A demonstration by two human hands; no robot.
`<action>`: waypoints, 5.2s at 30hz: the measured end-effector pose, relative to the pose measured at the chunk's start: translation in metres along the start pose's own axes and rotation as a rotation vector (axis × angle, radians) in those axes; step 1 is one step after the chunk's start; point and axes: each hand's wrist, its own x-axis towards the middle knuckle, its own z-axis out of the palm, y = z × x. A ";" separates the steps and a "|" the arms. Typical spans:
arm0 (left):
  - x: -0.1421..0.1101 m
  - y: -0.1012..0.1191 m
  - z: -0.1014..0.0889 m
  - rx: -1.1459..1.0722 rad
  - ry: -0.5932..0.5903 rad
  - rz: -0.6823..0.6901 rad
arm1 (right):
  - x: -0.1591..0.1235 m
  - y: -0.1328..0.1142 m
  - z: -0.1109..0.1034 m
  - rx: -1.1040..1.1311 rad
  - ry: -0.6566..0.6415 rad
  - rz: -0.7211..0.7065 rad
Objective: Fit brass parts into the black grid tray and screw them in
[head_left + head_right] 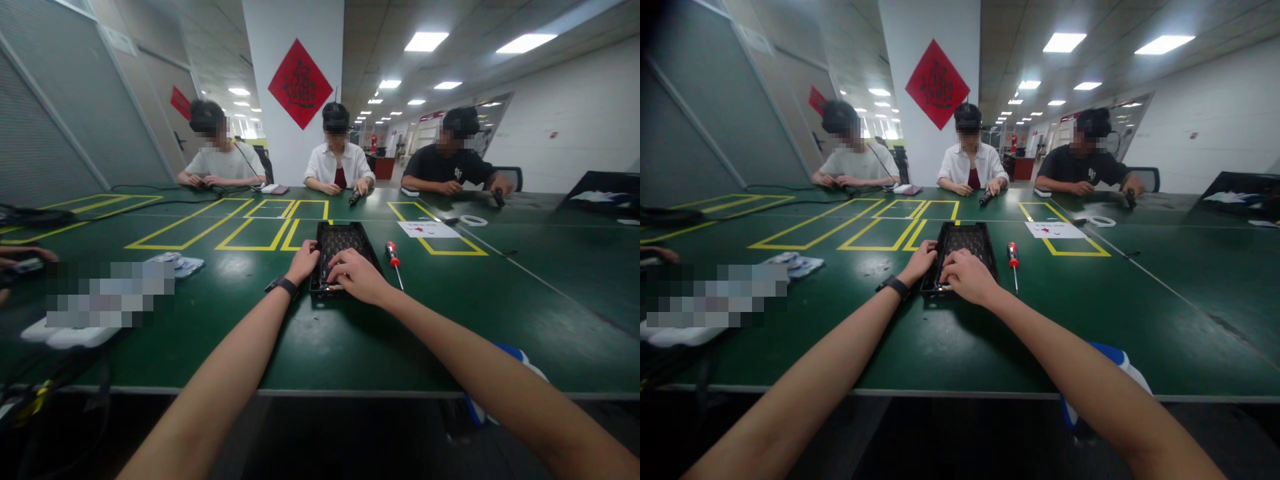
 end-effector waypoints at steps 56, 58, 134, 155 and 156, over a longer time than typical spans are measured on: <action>-0.067 0.064 -0.016 -0.261 -0.121 0.353 | 0.009 0.016 0.007 1.381 0.514 0.480; -0.069 0.069 -0.019 -0.189 -0.098 0.419 | 0.008 0.017 0.007 1.403 0.510 0.474; -0.062 0.065 -0.021 -0.087 -0.391 0.419 | 0.006 0.020 0.006 1.335 0.385 0.493; -0.064 0.066 -0.019 -0.095 -0.365 0.444 | 0.005 0.022 0.011 1.299 0.421 0.445; -0.064 0.066 -0.019 -0.062 -0.331 0.447 | 0.005 0.022 0.011 1.299 0.413 0.438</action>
